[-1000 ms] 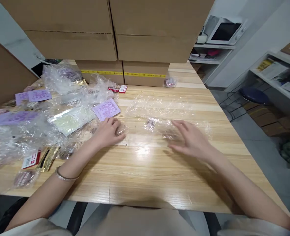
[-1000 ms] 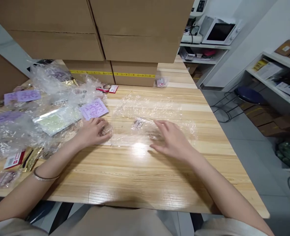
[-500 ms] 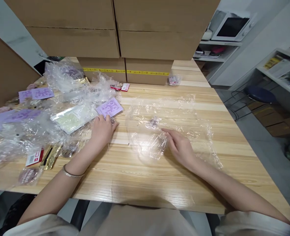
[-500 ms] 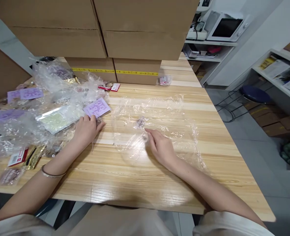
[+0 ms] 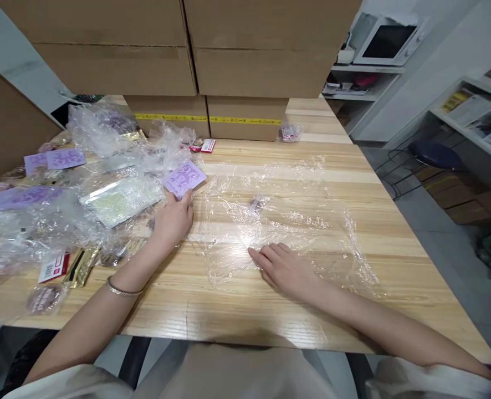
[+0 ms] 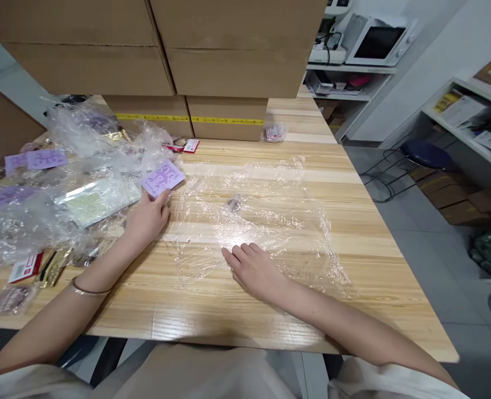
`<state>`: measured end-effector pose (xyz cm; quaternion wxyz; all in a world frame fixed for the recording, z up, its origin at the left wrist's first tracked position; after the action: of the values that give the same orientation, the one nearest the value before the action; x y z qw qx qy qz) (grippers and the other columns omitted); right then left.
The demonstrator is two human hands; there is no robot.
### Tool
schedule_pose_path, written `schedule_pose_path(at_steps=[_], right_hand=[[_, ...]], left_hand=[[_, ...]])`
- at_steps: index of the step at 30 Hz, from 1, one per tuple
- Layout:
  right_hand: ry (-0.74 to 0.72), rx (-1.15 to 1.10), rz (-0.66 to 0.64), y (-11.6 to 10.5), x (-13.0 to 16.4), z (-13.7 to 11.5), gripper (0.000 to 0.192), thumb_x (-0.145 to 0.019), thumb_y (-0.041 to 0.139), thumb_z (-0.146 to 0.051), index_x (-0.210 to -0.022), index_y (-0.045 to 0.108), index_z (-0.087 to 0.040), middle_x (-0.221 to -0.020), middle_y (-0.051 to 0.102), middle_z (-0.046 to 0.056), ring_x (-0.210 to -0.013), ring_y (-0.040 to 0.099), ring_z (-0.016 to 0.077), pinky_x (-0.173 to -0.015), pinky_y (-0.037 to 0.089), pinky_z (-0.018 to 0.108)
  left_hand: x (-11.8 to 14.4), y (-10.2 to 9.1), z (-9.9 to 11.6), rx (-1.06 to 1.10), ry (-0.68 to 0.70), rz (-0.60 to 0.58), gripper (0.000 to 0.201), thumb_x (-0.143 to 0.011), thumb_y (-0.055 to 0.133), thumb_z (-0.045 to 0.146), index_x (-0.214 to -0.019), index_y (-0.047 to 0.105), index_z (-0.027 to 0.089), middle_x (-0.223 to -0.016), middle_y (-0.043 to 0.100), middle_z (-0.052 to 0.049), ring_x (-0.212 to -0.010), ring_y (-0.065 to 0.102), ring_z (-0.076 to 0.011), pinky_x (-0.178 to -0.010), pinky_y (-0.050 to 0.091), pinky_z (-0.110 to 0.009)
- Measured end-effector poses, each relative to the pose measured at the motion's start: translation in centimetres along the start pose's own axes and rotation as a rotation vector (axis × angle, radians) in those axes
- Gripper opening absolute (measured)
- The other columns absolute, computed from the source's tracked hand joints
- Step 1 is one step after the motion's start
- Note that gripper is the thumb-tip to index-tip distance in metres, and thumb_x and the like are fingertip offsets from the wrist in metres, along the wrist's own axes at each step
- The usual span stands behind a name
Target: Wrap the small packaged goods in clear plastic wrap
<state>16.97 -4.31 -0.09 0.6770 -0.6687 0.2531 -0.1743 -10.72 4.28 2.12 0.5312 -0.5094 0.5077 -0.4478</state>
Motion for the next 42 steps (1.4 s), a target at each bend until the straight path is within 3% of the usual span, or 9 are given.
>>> schedule_pose_path(at_steps=[7,12,16,22,27,30,34,38,42], right_hand=[[-0.044,-0.019,0.067,0.9,-0.4,0.1,0.039,-0.094,0.047,-0.014,-0.132,0.055,-0.008,-0.091,0.064,0.01,-0.079,0.053,0.0224,-0.07,0.035,0.036],[-0.031,-0.079,0.09,1.2,-0.5,0.3,0.039,-0.096,0.044,-0.015,-0.133,0.055,-0.01,-0.091,0.063,0.009,-0.08,0.053,0.0224,-0.07,0.036,0.035],[-0.023,-0.112,0.084,1.2,-0.5,0.4,0.039,-0.096,0.044,-0.015,-0.133,0.056,-0.01,-0.092,0.063,0.01,-0.081,0.053,0.0224,-0.071,0.036,0.035],[-0.008,-0.153,0.11,1.5,-0.4,0.6,0.04,-0.097,0.043,-0.015,-0.134,0.055,-0.011,-0.092,0.064,0.009,-0.081,0.053,0.0213,-0.072,0.038,0.035],[-0.014,-0.138,0.135,1.7,-0.5,0.6,0.039,-0.096,0.044,-0.014,-0.133,0.055,-0.01,-0.093,0.064,0.009,-0.081,0.053,0.0216,-0.072,0.039,0.035],[-0.002,-0.077,0.139,1.6,-0.5,0.2,0.037,-0.096,0.045,-0.015,-0.131,0.056,-0.011,-0.09,0.063,0.009,-0.08,0.053,0.0218,-0.072,0.04,0.036],[-0.003,0.091,0.139,1.1,0.1,-1.1,0.038,-0.093,0.041,-0.004,-0.128,0.058,-0.006,-0.085,0.063,0.01,-0.079,0.054,0.022,-0.069,0.039,0.035],[-0.062,0.198,0.13,0.3,1.1,-2.3,0.037,-0.09,0.04,0.002,-0.121,0.061,-0.001,-0.086,0.066,0.013,-0.078,0.055,0.0221,-0.066,0.039,0.035],[-0.106,0.245,0.097,-0.3,1.2,-2.6,0.036,-0.09,0.041,0.001,-0.119,0.063,-0.004,-0.09,0.068,0.012,-0.079,0.057,0.021,-0.068,0.041,0.034]], left_hand=[[0.9,-0.1,-0.6,0.028,0.02,0.163,0.055,-0.102,0.018,0.036,-0.149,0.04,0.016,-0.115,0.062,-0.025,-0.101,0.06,-0.0387,-0.074,0.041,-0.043],[0.8,-0.1,-0.3,-0.017,0.133,0.172,0.061,-0.102,0.014,0.041,-0.116,0.064,0.008,-0.095,0.065,-0.025,-0.105,0.055,-0.0405,-0.083,0.038,-0.048],[0.5,0.8,-0.5,-0.021,0.179,0.159,0.061,-0.102,0.014,0.042,-0.098,0.065,0.009,-0.084,0.065,-0.024,-0.096,0.058,-0.0382,-0.085,0.037,-0.048],[0.5,-0.3,-1.2,0.093,0.053,0.301,0.051,-0.101,0.025,0.05,-0.085,0.06,0.016,-0.066,0.058,-0.013,-0.064,0.057,-0.0264,-0.057,0.028,-0.032],[1.0,-5.3,4.2,0.461,0.214,0.51,0.042,-0.098,0.04,0.047,-0.067,0.049,0.02,-0.048,0.038,0.003,-0.042,0.029,-0.0116,-0.049,0.015,-0.029],[0.7,-6.6,10.7,1.009,0.39,0.36,0.043,-0.102,0.04,0.043,-0.066,0.045,0.021,-0.055,0.041,0.003,-0.049,0.038,-0.0106,-0.05,0.025,-0.027],[-0.4,-4.1,17.7,1.51,0.336,0.143,0.044,-0.101,0.043,0.046,-0.066,0.042,0.021,-0.06,0.041,0.003,-0.055,0.041,-0.0111,-0.054,0.033,-0.027],[-0.3,-1.3,19.3,1.463,0.451,0.018,0.033,-0.1,0.049,0.041,-0.074,0.051,0.02,-0.069,0.05,0.002,-0.066,0.048,-0.0132,-0.065,0.039,-0.028],[1.0,-0.6,17.5,0.994,0.794,-0.038,0.029,-0.097,0.055,0.039,-0.077,0.059,0.019,-0.081,0.057,-0.003,-0.089,0.052,-0.0205,-0.086,0.042,-0.036]])
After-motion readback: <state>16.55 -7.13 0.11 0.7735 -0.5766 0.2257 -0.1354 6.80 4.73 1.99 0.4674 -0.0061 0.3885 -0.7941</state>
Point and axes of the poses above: each hand's wrist, its own x-axis away from the middle knuckle, its own y-axis out of the palm, z = x × y, the point moved 3 cm from there along -x, towards the middle knuckle
